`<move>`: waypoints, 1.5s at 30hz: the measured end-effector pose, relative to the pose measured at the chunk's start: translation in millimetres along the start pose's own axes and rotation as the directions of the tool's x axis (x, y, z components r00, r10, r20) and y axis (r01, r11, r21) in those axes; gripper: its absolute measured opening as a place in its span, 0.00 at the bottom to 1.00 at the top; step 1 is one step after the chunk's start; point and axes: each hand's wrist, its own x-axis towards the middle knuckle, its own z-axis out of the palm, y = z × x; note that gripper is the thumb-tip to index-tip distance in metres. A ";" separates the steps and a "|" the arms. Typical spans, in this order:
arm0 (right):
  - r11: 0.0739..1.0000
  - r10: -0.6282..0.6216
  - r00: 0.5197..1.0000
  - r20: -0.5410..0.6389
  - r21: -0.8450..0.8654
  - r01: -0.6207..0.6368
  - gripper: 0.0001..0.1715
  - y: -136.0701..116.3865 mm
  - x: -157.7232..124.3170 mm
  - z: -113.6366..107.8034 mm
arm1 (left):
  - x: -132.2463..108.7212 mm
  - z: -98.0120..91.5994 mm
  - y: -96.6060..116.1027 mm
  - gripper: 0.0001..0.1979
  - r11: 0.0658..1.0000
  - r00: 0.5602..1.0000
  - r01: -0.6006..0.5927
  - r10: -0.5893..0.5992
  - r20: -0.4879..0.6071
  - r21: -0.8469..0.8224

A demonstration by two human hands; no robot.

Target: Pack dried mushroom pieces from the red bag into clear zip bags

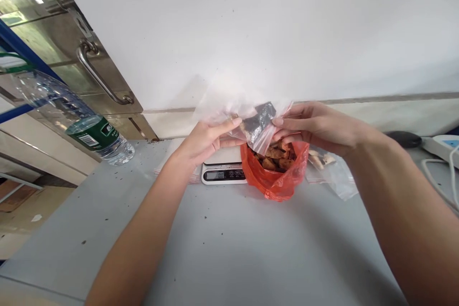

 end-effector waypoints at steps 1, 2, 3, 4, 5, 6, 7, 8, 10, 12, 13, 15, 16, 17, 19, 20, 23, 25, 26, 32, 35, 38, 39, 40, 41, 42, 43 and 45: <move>1.000 -0.016 1.000 -0.002 0.002 0.016 0.27 0.6 0.9 3.3 | -0.3 -5.0 0.5 0.14 1.000 1.000 0.020 -0.020 -0.004 -0.005; 1.000 -0.028 1.000 0.001 0.001 0.028 0.26 0.9 1.5 6.4 | -0.8 -10.8 1.2 0.15 1.000 0.999 0.023 -0.023 -0.026 -0.007; 0.999 -0.032 0.999 0.009 -0.006 0.032 0.25 1.0 1.8 9.5 | -1.2 -17.3 2.2 0.17 1.000 0.998 0.013 -0.013 -0.068 0.001; 0.999 -0.029 0.999 0.018 -0.015 0.030 0.25 0.8 1.9 12.7 | -1.8 -23.9 3.4 0.18 0.999 0.990 -0.003 0.008 -0.139 0.034; 0.999 -0.020 0.999 0.030 -0.025 0.021 0.25 0.6 2.1 16.3 | -2.4 -30.2 4.7 0.18 0.995 0.972 -0.014 0.037 -0.231 0.100; 0.999 -0.010 0.999 0.040 -0.035 0.012 0.26 0.4 2.4 20.2 | -3.2 -35.6 6.3 0.18 0.980 0.940 -0.015 0.081 -0.330 0.197; 0.999 -0.002 0.999 0.051 -0.049 0.005 0.28 0.4 3.2 24.7 | -4.3 -39.5 8.1 0.17 0.949 0.897 -0.010 0.148 -0.416 0.316; 0.998 0.005 0.998 0.066 -0.067 -0.001 0.30 0.8 4.5 29.4 | -5.7 -41.5 10.3 0.16 0.898 0.853 -0.003 0.233 -0.468 0.441; 0.994 0.012 0.995 0.103 -0.113 0.000 0.34 3.2 8.5 38.5 | -9.9 -38.9 15.5 0.10 0.770 0.826 -0.027 0.377 -0.420 0.638; 0.987 0.009 0.991 0.132 -0.162 0.013 0.38 7.4 13.5 45.2 | -15.5 -28.6 20.7 0.09 0.689 0.926 -0.092 0.325 -0.193 0.719; 0.984 0.008 0.990 0.142 -0.180 0.018 0.39 9.7 15.8 47.1 | -18.2 -21.9 22.7 0.11 0.685 0.982 -0.101 0.187 -0.040 0.721; 0.980 0.000 0.989 0.150 -0.197 0.030 0.39 14.1 18.8 48.4 | -22.4 -9.0 24.8 0.12 0.665 0.985 -0.049 -0.091 0.146 0.745; 0.980 -0.007 0.988 0.156 -0.196 0.038 0.39 15.7 19.5 48.1 | -23.4 -4.1 24.9 0.12 0.651 0.974 -0.038 -0.144 0.173 0.758; 0.981 -0.018 0.986 0.164 -0.189 0.050 0.38 16.8 19.7 47.6 | -23.8 -0.7 24.6 0.11 0.636 0.968 -0.036 -0.169 0.185 0.771; 0.983 -0.042 0.983 0.180 -0.167 0.073 0.38 17.9 19.4 46.6 | -23.0 1.1 23.7 0.11 0.620 0.969 -0.054 -0.156 0.190 0.783; 0.984 -0.047 0.981 0.190 -0.157 0.078 0.37 18.2 19.2 46.4 | -22.4 0.1 23.6 0.11 0.620 0.968 -0.063 -0.152 0.198 0.782; 0.987 -0.053 0.975 0.214 -0.136 0.084 0.37 18.8 19.9 47.4 | -20.9 -5.6 24.8 0.10 0.643 0.962 -0.063 -0.166 0.219 0.764; 0.986 -0.073 0.971 0.226 -0.133 0.105 0.37 19.6 21.1 48.5 | -20.8 -8.4 25.8 0.10 0.661 0.959 -0.059 -0.171 0.227 0.748; 0.984 -0.085 0.970 0.227 -0.132 0.117 0.37 20.0 21.6 48.9 | -20.9 -9.1 26.0 0.10 0.669 0.958 -0.057 -0.173 0.231 0.741; 0.988 -0.068 0.973 0.220 -0.123 0.097 0.35 20.1 22.0 50.6 | -20.8 -7.4 23.1 0.10 0.704 0.957 -0.043 -0.174 0.231 0.709; 0.987 -0.042 0.976 0.214 -0.145 0.075 0.33 17.8 20.0 50.4 | -19.9 -7.7 21.7 0.10 0.719 0.968 -0.017 -0.162 0.191 0.695; 0.979 -0.028 0.981 0.193 -0.195 0.066 0.30 15.1 17.0 47.4 | -19.8 -13.9 23.9 0.10 0.710 0.993 -0.003 -0.080 0.085 0.704; 0.976 -0.024 0.986 0.167 -0.211 0.060 0.28 14.3 15.9 45.9 | -20.4 -16.9 25.7 0.10 0.704 1.000 0.002 -0.019 0.016 0.710; 0.974 -0.019 0.991 0.135 -0.223 0.049 0.28 13.5 15.0 44.3 | -21.3 -20.0 27.9 0.09 0.696 0.997 0.001 0.051 -0.052 0.718; 0.973 -0.016 0.994 0.104 -0.226 0.039 0.27 12.6 14.1 42.8 | -22.5 -22.4 30.1 0.09 0.689 0.989 -0.008 0.114 -0.098 0.724; 0.975 -0.021 0.996 0.083 -0.220 0.038 0.27 11.7 13.4 41.6 | -23.7 -23.9 32.2 0.09 0.685 0.982 -0.025 0.153 -0.110 0.728; 0.976 -0.033 0.996 0.082 -0.213 0.050 0.26 10.8 12.8 41.0 | -24.8 -24.1 33.7 0.09 0.683 0.984 -0.040 0.153 -0.089 0.730; 0.976 -0.075 0.988 0.134 -0.192 0.100 0.25 8.9 12.1 41.7 | -26.0 -20.6 34.2 0.10 0.686 0.998 -0.052 0.059 0.017 0.726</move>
